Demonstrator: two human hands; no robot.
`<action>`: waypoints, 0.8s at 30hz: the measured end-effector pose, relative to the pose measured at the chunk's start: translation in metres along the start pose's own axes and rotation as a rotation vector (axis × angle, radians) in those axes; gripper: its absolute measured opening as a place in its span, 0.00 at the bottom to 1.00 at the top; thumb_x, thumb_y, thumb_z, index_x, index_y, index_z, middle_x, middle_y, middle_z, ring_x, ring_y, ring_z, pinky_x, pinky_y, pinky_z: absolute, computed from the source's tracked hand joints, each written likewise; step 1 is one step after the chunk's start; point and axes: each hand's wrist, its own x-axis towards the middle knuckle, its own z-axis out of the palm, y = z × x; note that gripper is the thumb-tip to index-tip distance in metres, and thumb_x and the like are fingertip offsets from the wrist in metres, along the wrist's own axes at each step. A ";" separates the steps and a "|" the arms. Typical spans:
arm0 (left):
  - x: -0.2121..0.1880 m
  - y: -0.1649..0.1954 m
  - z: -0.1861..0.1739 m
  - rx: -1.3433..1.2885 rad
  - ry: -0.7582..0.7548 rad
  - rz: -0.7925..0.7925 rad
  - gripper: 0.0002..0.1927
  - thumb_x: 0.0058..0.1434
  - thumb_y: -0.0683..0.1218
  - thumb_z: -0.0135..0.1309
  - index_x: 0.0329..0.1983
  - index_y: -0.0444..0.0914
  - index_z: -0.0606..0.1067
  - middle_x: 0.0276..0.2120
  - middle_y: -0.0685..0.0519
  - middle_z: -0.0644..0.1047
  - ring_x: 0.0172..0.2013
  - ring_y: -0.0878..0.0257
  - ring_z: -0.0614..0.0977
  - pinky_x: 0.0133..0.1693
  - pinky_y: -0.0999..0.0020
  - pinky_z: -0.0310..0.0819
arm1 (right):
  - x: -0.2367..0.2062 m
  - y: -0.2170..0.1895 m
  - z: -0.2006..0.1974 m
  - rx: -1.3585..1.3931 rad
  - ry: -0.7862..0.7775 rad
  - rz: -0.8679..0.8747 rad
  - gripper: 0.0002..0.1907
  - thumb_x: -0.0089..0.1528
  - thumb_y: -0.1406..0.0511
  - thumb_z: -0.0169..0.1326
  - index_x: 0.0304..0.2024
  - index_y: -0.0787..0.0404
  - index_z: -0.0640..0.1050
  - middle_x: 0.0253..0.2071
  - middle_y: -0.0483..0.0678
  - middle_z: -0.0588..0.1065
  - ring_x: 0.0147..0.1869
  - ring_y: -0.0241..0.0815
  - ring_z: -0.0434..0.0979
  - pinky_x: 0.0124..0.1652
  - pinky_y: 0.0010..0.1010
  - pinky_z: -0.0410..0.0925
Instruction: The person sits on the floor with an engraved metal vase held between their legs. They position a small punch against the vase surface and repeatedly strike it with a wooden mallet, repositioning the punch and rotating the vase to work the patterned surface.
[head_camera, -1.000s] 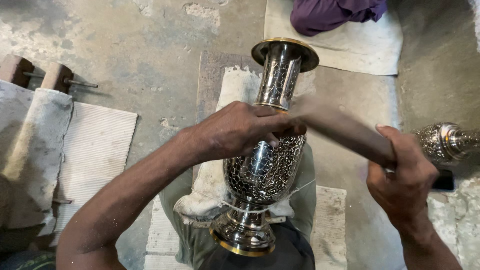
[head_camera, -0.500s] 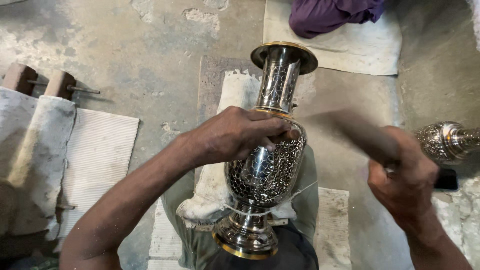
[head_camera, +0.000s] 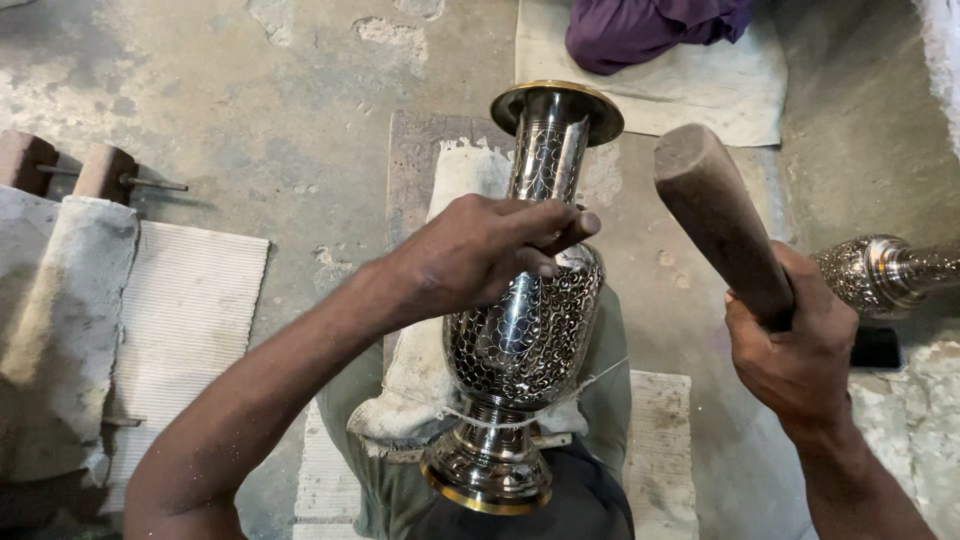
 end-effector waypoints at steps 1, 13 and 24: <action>0.002 0.001 0.000 0.008 -0.013 -0.010 0.20 0.66 0.39 0.54 0.61 0.41 0.70 0.52 0.47 0.82 0.44 0.56 0.88 0.46 0.62 0.88 | 0.000 0.000 0.001 -0.006 0.032 -0.036 0.23 0.63 0.75 0.59 0.61 0.64 0.73 0.40 0.55 0.76 0.39 0.45 0.80 0.41 0.33 0.72; -0.002 0.004 0.000 -0.006 -0.020 -0.017 0.20 0.65 0.38 0.54 0.61 0.39 0.69 0.52 0.47 0.82 0.45 0.58 0.89 0.46 0.62 0.88 | 0.011 0.002 0.001 0.070 0.003 -0.116 0.17 0.65 0.78 0.56 0.55 0.65 0.70 0.41 0.51 0.77 0.43 0.40 0.80 0.45 0.28 0.73; 0.000 0.001 -0.001 0.018 -0.008 -0.014 0.21 0.65 0.36 0.51 0.62 0.37 0.69 0.52 0.45 0.82 0.44 0.55 0.88 0.45 0.62 0.88 | 0.024 -0.011 0.001 -0.079 -0.027 -0.156 0.19 0.64 0.76 0.57 0.56 0.63 0.69 0.35 0.52 0.75 0.36 0.42 0.77 0.38 0.33 0.72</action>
